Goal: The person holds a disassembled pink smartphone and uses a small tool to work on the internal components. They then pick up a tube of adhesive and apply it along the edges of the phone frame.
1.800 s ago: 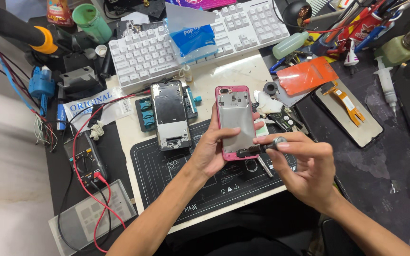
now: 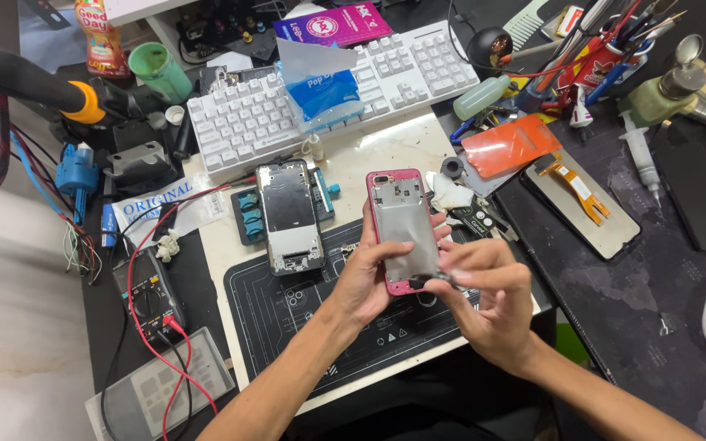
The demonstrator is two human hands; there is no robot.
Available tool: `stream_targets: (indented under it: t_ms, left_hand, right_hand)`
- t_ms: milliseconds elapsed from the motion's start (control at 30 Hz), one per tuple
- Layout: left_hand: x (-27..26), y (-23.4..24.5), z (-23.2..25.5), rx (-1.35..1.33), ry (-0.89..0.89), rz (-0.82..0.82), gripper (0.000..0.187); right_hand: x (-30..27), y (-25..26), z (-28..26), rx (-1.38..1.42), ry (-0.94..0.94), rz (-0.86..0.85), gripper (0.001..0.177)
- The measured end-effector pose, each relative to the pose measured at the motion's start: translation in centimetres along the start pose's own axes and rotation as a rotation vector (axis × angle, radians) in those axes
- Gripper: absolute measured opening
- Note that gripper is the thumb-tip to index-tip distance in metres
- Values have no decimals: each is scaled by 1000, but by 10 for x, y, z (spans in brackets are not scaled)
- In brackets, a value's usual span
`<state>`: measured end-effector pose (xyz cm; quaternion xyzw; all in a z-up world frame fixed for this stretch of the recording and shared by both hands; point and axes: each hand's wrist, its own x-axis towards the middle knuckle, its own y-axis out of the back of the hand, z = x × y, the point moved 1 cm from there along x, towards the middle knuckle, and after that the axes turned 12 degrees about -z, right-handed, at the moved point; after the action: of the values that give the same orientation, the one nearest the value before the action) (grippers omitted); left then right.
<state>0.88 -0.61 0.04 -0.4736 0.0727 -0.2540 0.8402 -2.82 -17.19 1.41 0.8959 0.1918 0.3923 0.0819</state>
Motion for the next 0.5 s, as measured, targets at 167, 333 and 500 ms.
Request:
stream_targets:
  t_ms: [167, 333, 500]
  left_hand:
    - [-1, 3, -3, -1, 3, 0, 88]
    - [0, 4, -4, 1, 4, 20, 81]
    - [0, 6, -1, 8, 0, 74, 81]
  right_hand:
    - [-1, 7, -3, 84, -158, -70, 33]
    - [5, 3, 1, 142, -95, 20, 34]
    - [4, 8, 4, 256, -240, 16, 26]
